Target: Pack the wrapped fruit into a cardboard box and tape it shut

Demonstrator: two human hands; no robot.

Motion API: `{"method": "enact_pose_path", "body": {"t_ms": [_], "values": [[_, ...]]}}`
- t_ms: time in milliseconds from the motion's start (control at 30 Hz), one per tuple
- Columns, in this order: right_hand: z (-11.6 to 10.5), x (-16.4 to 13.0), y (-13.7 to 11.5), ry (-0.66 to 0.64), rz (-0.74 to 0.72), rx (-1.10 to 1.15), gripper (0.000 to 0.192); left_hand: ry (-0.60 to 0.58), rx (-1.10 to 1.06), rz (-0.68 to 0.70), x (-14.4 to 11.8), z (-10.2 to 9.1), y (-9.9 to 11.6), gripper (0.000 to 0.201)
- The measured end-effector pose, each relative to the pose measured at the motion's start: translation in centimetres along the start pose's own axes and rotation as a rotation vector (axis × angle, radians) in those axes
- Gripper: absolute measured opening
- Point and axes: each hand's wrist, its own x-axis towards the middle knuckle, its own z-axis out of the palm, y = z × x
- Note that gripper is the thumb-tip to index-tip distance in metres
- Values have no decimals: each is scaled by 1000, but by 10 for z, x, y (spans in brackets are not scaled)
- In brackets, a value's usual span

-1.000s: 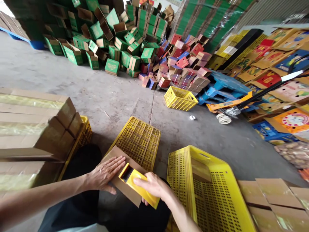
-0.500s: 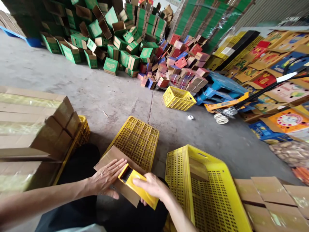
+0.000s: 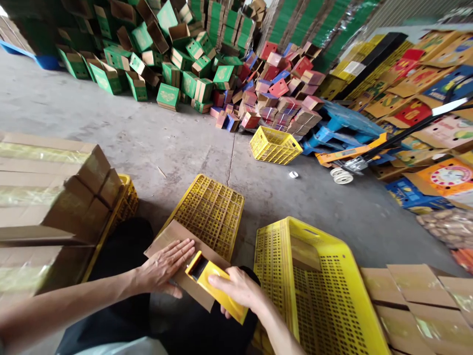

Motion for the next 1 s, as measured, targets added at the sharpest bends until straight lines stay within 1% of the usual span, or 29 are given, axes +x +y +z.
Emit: {"method": "enact_pose_path", "body": {"t_ms": [133, 300, 433, 533, 633, 800, 900, 1000], "values": [[0, 5, 7, 2, 8, 5, 41, 23, -1, -12, 2, -1, 8, 129], [1, 10, 15, 5, -5, -8, 45, 41, -55, 36, 5, 5, 22, 123], [2, 10, 15, 9, -12, -30, 50, 30, -43, 27, 6, 9, 24, 126], [1, 5, 13, -4, -13, -29, 51, 24, -21, 18, 7, 11, 22, 122], [-2, -7, 15, -23, 16, -10, 49, 19, -13, 20, 7, 13, 21, 117], [-5, -24, 20, 62, 99, 3, 42, 11, -25, 25, 7, 14, 20, 126], [-3, -23, 23, 61, 97, 4, 42, 26, -31, 27, 7, 13, 22, 128], [-1, -18, 27, 56, 94, 11, 45, 38, -32, 13, 8, 12, 30, 126]]}}
